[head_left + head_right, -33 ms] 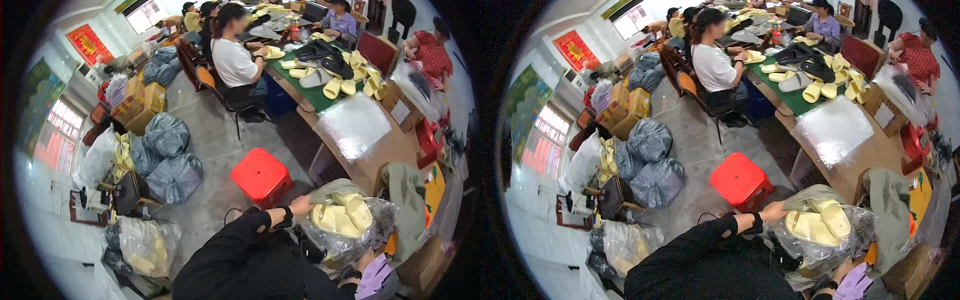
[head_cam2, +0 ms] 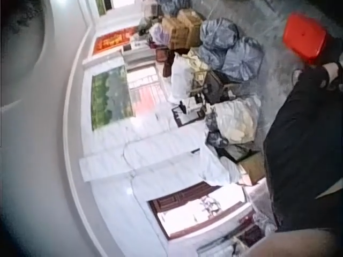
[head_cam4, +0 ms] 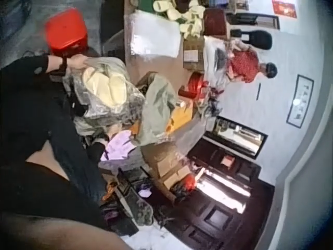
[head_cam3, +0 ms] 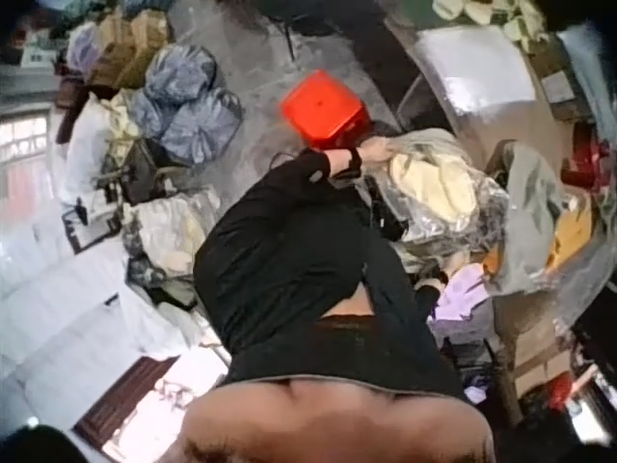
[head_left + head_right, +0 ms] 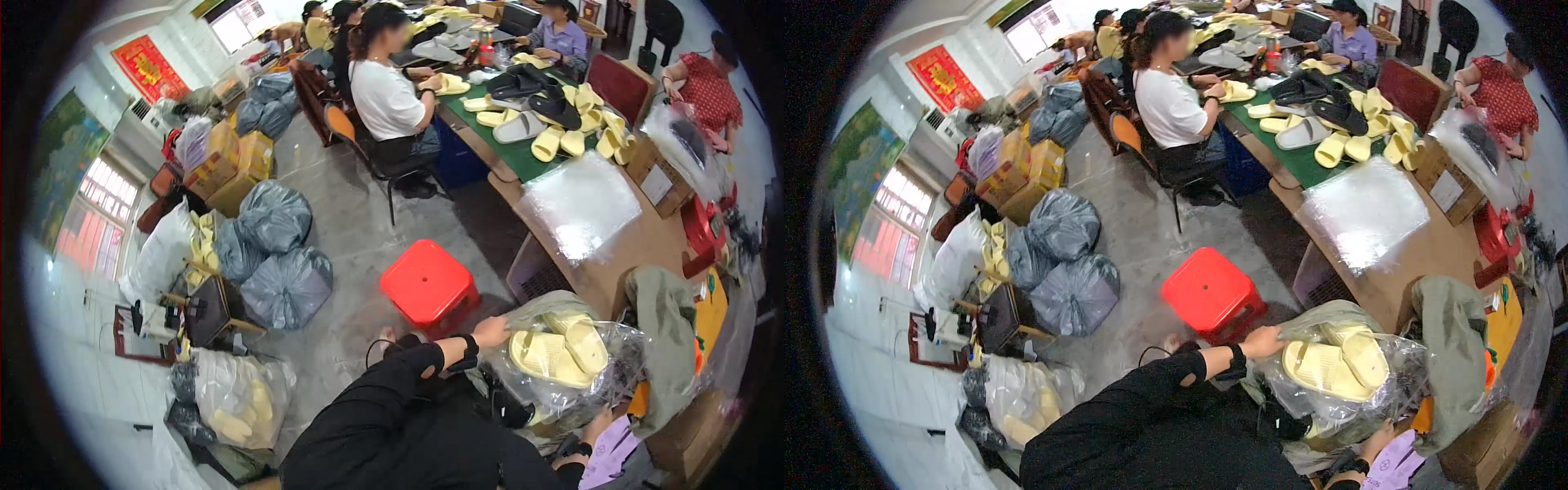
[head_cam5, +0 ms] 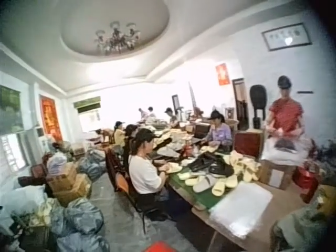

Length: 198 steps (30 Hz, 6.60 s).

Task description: The recorder is packing manufactured foam sandals and slippers into plastic bags and a larger collection bag at a shoe factory workstation.

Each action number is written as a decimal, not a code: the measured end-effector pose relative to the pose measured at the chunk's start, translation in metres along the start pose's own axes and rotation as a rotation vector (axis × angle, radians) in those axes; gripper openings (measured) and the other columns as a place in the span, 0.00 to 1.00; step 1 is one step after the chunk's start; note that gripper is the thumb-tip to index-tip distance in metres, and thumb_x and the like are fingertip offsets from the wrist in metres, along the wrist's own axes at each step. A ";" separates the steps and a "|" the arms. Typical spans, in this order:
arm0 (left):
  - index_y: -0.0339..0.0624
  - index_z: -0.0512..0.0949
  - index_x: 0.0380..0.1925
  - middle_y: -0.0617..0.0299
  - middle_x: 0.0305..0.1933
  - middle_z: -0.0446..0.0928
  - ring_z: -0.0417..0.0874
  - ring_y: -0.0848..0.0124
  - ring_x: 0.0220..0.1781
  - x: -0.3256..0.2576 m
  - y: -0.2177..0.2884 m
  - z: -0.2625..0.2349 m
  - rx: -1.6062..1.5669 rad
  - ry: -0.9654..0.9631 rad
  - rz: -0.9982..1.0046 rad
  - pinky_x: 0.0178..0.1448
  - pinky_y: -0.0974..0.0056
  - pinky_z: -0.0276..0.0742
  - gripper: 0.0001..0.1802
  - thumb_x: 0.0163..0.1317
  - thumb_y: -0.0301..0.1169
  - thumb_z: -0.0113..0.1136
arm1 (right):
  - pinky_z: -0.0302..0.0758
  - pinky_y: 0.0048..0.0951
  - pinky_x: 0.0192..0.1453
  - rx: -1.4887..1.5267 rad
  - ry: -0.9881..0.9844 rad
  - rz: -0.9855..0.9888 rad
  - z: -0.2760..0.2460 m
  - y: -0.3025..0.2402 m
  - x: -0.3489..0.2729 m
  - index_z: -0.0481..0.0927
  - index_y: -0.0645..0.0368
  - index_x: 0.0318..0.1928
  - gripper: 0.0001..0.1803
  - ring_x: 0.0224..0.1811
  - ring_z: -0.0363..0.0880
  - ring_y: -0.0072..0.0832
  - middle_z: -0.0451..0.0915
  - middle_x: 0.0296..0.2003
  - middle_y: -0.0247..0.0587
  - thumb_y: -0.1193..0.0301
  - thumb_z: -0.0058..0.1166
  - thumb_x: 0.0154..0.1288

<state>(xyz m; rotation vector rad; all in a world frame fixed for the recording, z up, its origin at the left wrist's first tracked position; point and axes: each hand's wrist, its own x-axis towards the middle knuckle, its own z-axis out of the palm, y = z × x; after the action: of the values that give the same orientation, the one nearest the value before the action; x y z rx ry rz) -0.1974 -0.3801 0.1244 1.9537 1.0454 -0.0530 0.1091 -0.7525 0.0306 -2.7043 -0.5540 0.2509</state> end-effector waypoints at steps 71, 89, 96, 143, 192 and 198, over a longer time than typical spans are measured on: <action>0.30 0.75 0.43 0.58 0.38 0.78 0.75 0.73 0.39 0.167 0.166 -0.085 -0.391 -0.105 0.319 0.45 0.67 0.71 0.22 0.69 0.41 0.45 | 0.50 0.53 0.67 -0.259 -0.143 -0.536 -0.012 -0.212 -0.131 0.64 0.59 0.61 0.50 0.60 0.64 0.48 0.71 0.52 0.58 0.38 0.58 0.43; 0.35 0.74 0.32 0.63 0.27 0.74 0.71 0.77 0.27 0.179 0.123 -0.132 -0.364 -0.273 0.437 0.31 0.68 0.67 0.15 0.61 0.39 0.58 | 0.63 0.48 0.56 -0.584 -0.682 0.185 -0.063 -0.262 -0.273 0.85 0.53 0.30 0.09 0.39 0.81 0.37 0.83 0.31 0.40 0.70 0.52 0.51; 0.37 0.67 0.44 0.64 0.31 0.73 0.74 0.76 0.31 0.143 0.128 -0.165 -0.690 -0.704 0.194 0.32 0.70 0.70 0.17 0.57 0.26 0.61 | 0.47 0.49 0.70 -0.844 -0.388 0.477 -0.076 -0.297 -0.283 0.86 0.50 0.30 0.11 0.53 0.74 0.34 0.83 0.33 0.34 0.69 0.50 0.54; 0.44 0.73 0.50 0.42 0.47 0.75 0.76 0.49 0.50 0.223 -0.319 -0.486 0.432 -0.785 0.429 0.51 0.49 0.71 0.20 0.62 0.41 0.50 | 0.73 0.43 0.49 0.296 -0.631 0.008 0.263 -0.706 -0.136 0.74 0.60 0.51 0.24 0.47 0.77 0.49 0.79 0.43 0.54 0.56 0.50 0.60; 0.75 0.41 0.69 0.28 0.66 0.48 0.68 0.28 0.54 0.174 -0.532 -0.443 1.123 -1.157 0.085 0.51 0.35 0.67 0.31 0.67 0.45 0.35 | 0.67 0.53 0.55 1.648 0.071 1.576 0.507 -0.701 -0.063 0.60 0.47 0.64 0.40 0.60 0.65 0.38 0.67 0.60 0.38 0.34 0.33 0.61; 0.58 0.55 0.64 0.42 0.64 0.61 0.69 0.46 0.58 0.197 -0.675 -0.452 1.538 -1.076 0.444 0.61 0.49 0.61 0.27 0.67 0.49 0.38 | 0.67 0.54 0.57 2.271 0.255 1.329 0.552 -0.730 0.047 0.60 0.48 0.64 0.35 0.61 0.65 0.45 0.65 0.62 0.40 0.39 0.31 0.66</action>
<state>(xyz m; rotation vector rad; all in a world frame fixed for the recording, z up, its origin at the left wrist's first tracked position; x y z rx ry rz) -0.6877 0.2392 -0.1481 2.6617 -0.4171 -1.8554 -0.2332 0.0662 -0.1967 -0.3995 1.0864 0.3949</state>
